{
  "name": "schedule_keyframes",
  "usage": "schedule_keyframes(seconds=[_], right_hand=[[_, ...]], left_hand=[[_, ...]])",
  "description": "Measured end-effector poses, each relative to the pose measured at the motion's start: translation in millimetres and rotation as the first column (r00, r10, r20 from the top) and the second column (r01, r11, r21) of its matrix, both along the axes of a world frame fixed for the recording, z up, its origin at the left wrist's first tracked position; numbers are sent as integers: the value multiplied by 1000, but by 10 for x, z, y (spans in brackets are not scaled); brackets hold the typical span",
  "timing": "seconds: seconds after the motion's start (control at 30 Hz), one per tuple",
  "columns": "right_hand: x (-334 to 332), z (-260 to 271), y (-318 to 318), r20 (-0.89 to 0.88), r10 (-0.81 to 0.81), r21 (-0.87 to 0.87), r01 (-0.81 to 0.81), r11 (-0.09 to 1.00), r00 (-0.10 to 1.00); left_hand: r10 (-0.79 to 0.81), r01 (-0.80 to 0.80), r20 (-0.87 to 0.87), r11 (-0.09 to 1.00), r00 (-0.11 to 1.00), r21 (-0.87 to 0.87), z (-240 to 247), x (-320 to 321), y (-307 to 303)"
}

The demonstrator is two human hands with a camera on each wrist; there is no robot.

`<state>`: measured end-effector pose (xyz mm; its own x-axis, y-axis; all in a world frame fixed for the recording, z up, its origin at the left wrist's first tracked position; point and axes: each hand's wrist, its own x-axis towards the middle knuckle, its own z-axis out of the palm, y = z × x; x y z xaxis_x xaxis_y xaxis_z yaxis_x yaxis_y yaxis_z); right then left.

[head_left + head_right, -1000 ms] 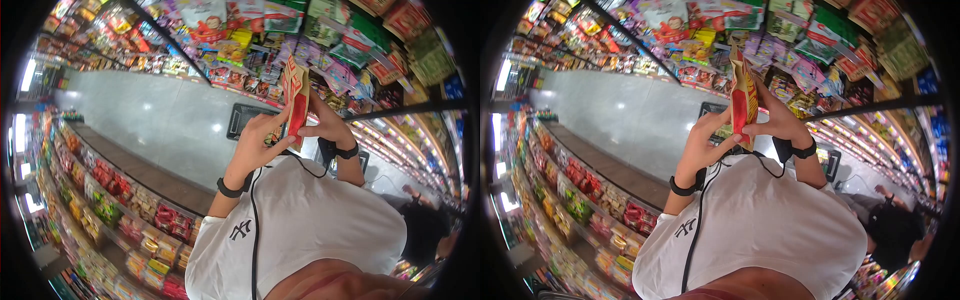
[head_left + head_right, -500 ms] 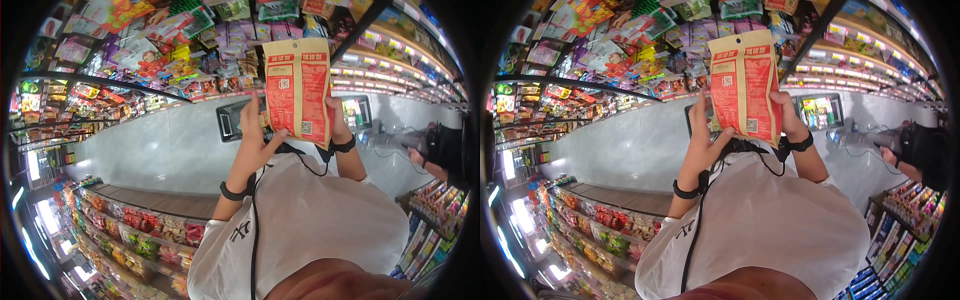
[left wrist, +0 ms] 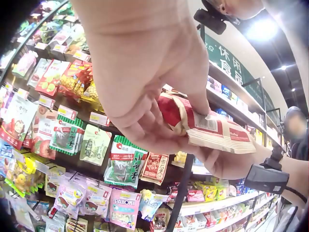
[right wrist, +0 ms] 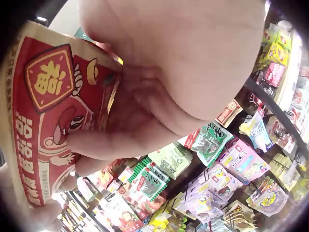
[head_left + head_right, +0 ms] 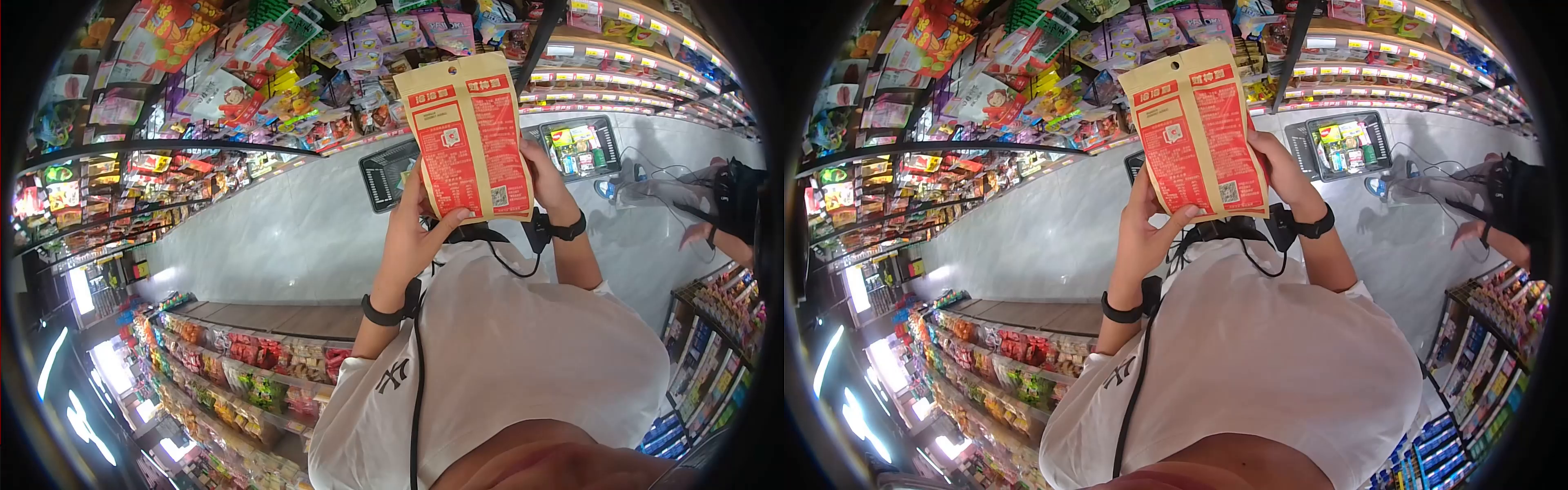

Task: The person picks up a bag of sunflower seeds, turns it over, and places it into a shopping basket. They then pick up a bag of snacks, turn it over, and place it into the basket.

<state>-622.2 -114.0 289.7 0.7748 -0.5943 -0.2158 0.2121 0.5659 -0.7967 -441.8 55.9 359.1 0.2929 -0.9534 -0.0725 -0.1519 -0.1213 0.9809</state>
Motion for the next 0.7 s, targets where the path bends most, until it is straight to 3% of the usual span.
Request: schedule_keyframes(seconds=[0.17, 0.4, 0.7], right_hand=[[-38, 6, 93, -20, 20, -30, -20, 999, 1000], [105, 139, 398, -83, -44, 65, 50, 997, 996], [870, 229, 1019, -81, 63, -20, -65, 998, 995]], left_hand=[[-23, 23, 0, 1000, 1000, -3, -6, 1, 109], [-85, 84, 19, 996, 996, 33, 71, 182, 371], [-25, 25, 72, 1000, 997, 8, -13, 834, 1299]])
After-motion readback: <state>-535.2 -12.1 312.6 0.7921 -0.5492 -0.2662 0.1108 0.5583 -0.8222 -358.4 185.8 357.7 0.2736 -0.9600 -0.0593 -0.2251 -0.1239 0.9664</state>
